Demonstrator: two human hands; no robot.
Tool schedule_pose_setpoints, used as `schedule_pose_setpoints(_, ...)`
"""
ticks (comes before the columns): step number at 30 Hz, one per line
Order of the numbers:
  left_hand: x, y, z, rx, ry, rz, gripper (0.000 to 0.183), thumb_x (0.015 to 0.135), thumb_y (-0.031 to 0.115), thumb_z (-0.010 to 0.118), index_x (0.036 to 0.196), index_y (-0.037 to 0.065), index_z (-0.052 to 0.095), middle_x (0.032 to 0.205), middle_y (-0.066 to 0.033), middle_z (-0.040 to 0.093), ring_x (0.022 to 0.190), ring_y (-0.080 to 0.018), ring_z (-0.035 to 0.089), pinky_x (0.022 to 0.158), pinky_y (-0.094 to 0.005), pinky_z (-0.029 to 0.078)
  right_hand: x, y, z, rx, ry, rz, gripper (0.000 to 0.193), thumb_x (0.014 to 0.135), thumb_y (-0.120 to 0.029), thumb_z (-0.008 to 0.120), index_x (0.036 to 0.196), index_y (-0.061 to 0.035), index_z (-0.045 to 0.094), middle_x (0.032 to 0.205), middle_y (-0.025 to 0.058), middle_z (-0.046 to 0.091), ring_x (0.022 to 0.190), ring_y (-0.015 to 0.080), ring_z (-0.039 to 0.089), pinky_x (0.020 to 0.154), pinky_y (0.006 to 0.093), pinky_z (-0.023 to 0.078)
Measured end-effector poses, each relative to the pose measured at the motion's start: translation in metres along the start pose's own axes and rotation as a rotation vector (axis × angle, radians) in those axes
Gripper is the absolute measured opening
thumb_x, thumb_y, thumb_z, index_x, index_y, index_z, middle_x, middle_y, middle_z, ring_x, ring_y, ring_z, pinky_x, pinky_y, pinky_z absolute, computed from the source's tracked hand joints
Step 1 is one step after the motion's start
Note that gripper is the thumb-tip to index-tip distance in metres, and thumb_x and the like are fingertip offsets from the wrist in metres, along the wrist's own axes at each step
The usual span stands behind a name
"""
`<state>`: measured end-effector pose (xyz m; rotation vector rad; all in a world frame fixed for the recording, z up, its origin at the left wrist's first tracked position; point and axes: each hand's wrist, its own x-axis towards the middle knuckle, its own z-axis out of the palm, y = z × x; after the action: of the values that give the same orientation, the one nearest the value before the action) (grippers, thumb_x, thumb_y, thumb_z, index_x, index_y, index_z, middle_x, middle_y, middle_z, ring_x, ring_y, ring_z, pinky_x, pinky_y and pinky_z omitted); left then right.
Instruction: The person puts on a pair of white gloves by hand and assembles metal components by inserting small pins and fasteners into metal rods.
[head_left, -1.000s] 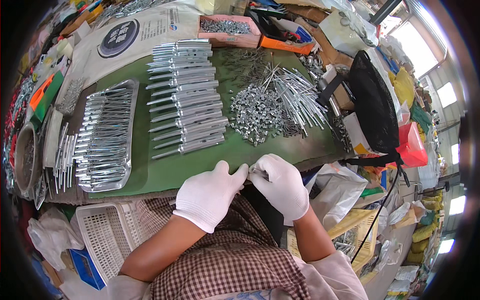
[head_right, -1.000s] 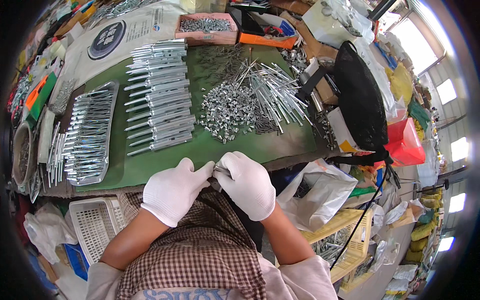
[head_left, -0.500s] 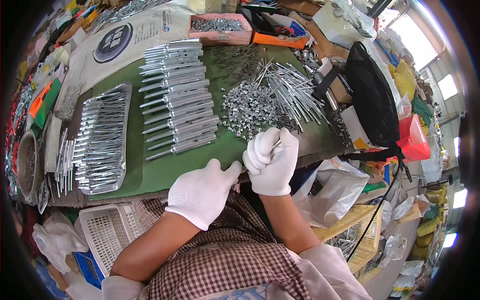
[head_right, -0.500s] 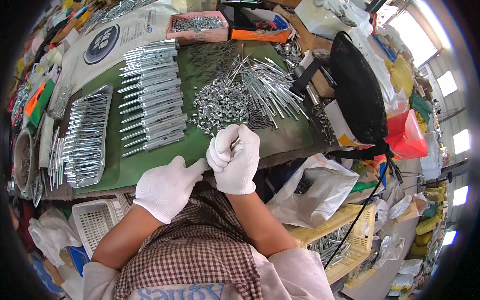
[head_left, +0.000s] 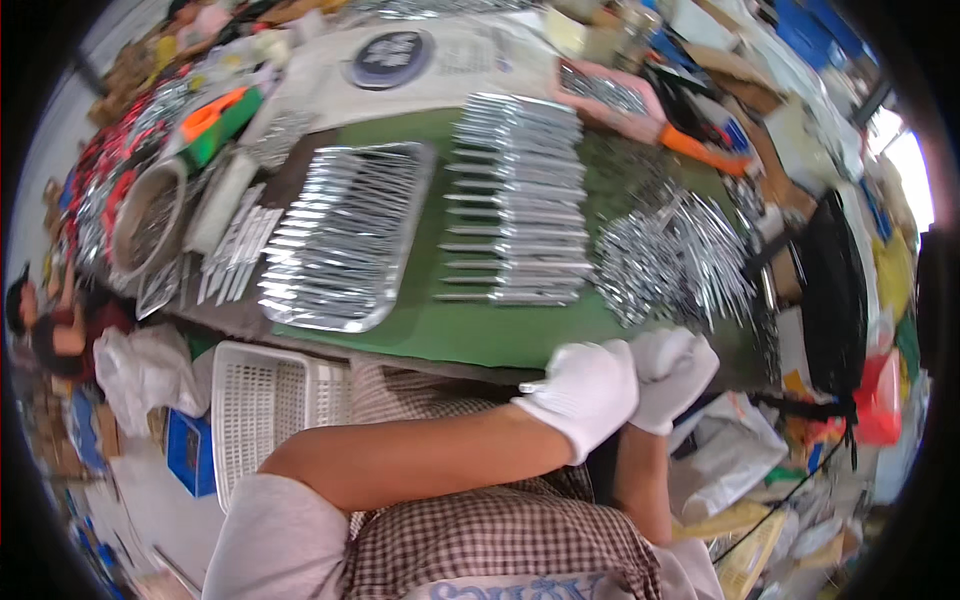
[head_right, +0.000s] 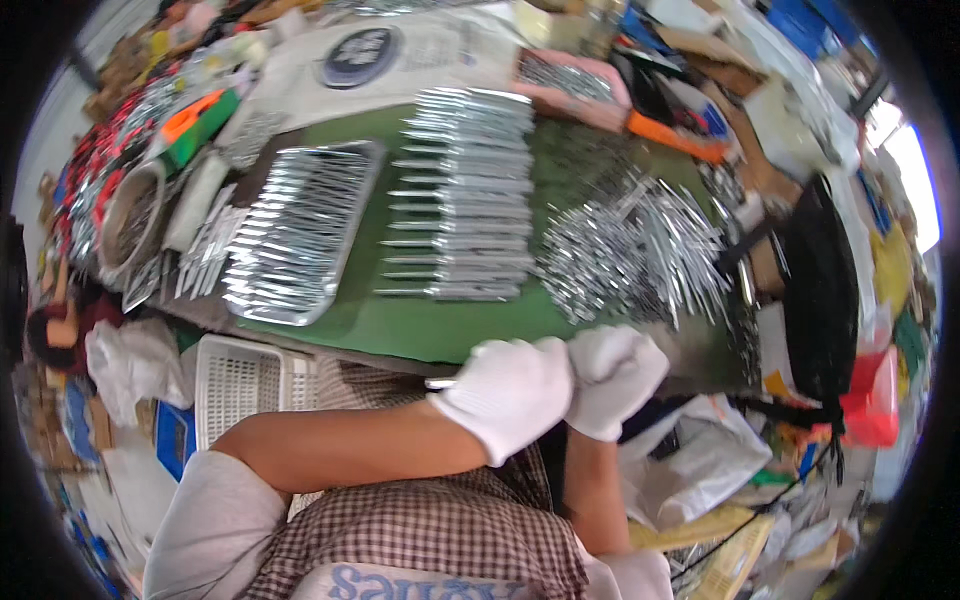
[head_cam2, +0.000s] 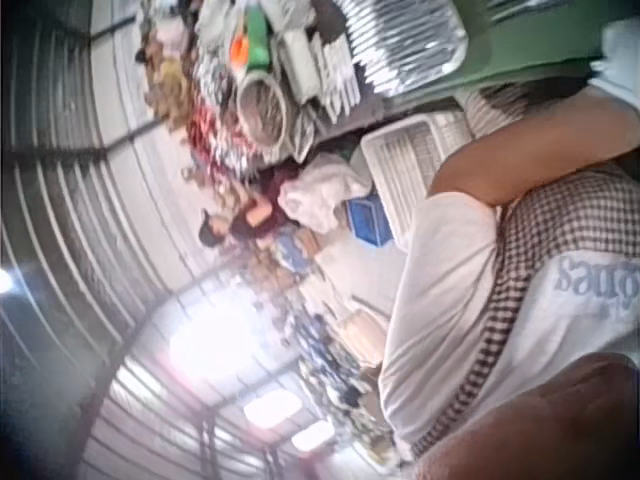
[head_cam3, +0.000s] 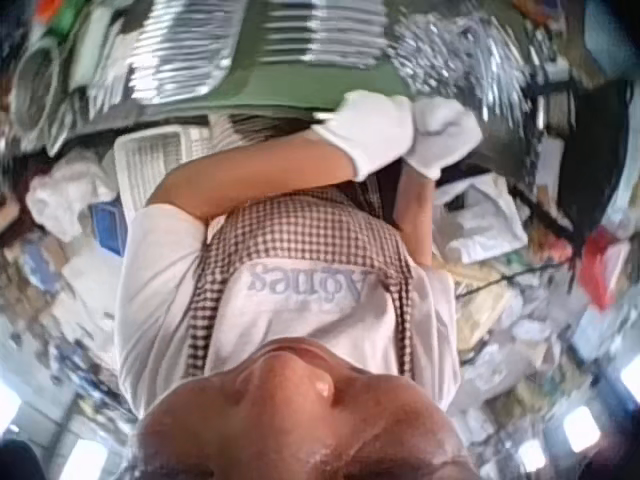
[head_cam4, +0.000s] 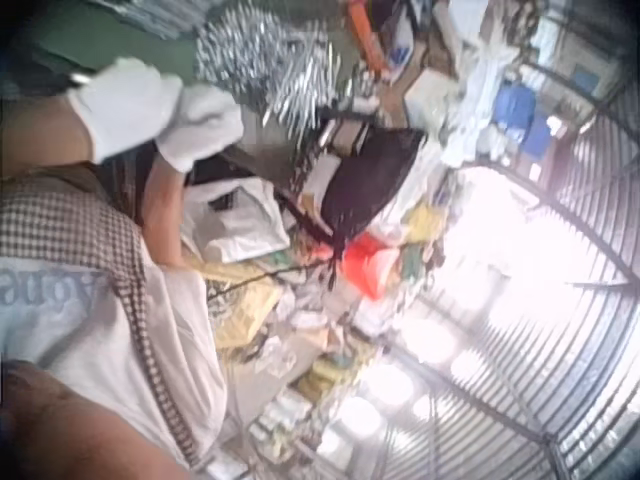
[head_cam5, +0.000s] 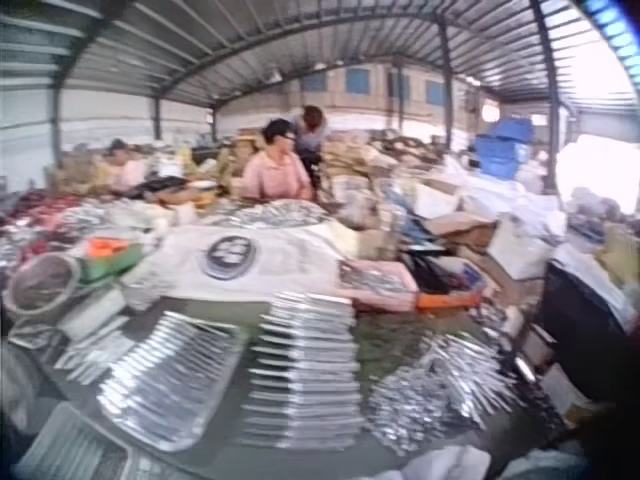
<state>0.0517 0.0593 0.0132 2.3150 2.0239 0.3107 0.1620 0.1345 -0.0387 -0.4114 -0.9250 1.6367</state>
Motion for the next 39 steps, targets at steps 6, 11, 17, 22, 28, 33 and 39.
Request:
schedule_pose_setpoints(6,-0.076,-0.064,-0.025,-0.208,-0.113,-0.111,0.013,0.093,0.02,0.059,0.09,0.007,0.06,0.073,-0.009,0.062,0.069,-0.0279,0.07,0.055,-0.0356,0.057,0.007,-0.005,0.001,0.213,0.06,0.16,0.053,0.103,-0.04,0.034,0.057,-0.0135,0.035,0.049,-0.0012,0.027,0.04,0.012,0.022,0.038,0.0277,0.019)
schedule_pose_setpoints(11,-0.27,-0.137,0.006,0.135,0.247,-0.767,0.033,0.087,0.027,0.066,0.114,0.009,0.066,0.093,-0.0134,0.065,0.085,-0.0326,0.065,0.076,-0.0481,0.052,0.009,-0.007,0.008,0.111,0.031,0.146,0.056,0.105,-0.044,0.035,0.061,-0.0107,0.041,0.051,-0.0009,0.032,0.04,0.0121,0.027,0.038,0.0269,0.022)
schedule_pose_setpoints(17,-0.411,-0.181,0.151,-0.126,0.045,-1.436,0.052,0.088,0.037,0.067,0.128,0.004,0.061,0.124,-0.0201,0.064,0.109,-0.0418,0.062,0.093,-0.0507,0.049,0.013,-0.002,0.0,0.018,-0.054,0.103,0.053,0.106,-0.04,0.035,0.063,-0.0096,0.044,0.052,0.0007,0.034,0.041,0.0115,0.029,0.038,0.0261,0.026)
schedule_pose_setpoints(22,-0.42,-0.21,0.226,-0.254,0.09,-1.442,0.046,0.089,0.034,0.067,0.127,0.009,0.062,0.118,-0.0205,0.067,0.106,-0.0404,0.063,0.09,-0.0495,0.05,0.003,0.011,0.022,-0.119,0.143,0.103,0.039,0.102,-0.023,0.044,0.066,-0.0081,0.046,0.054,-0.0004,0.036,0.043,0.0095,0.03,0.04,0.0261,0.025)
schedule_pose_setpoints(28,-0.434,-0.227,0.263,-0.057,0.272,-1.553,0.028,0.095,0.023,0.059,0.118,0.007,0.063,0.101,-0.0211,0.07,0.095,-0.0429,0.065,0.082,-0.0502,0.051,-0.003,0.005,0.021,-0.219,0.103,0.127,0.024,0.095,-0.013,0.047,0.072,-0.0045,0.051,0.057,-0.0012,0.039,0.045,0.0074,0.032,0.042,0.0245,0.025)
schedule_pose_setpoints(33,-0.439,-0.202,0.262,-0.156,0.056,-1.452,0.031,0.099,0.03,0.054,0.11,0.004,0.066,0.096,-0.025,0.069,0.088,-0.0459,0.065,0.076,-0.0519,0.051,-0.002,0.002,0.001,-0.134,0.012,0.105,0.024,0.095,-0.018,0.049,0.102,0.0014,0.061,0.062,0.0015,0.045,0.051,0.0093,0.041,0.043,0.0263,0.03)
schedule_pose_setpoints(39,-0.41,-0.175,0.233,-0.006,0.183,-1.274,0.029,0.097,0.023,0.057,0.114,0.002,0.066,0.109,-0.0214,0.068,0.101,-0.0399,0.065,0.085,-0.0472,0.05,-0.052,-0.017,-0.033,-0.213,0.007,0.227,0.037,0.1,-0.038,0.051,0.106,-0.0031,0.062,0.064,0.0055,0.055,0.049,0.0109,0.046,0.039,0.0265,0.033)
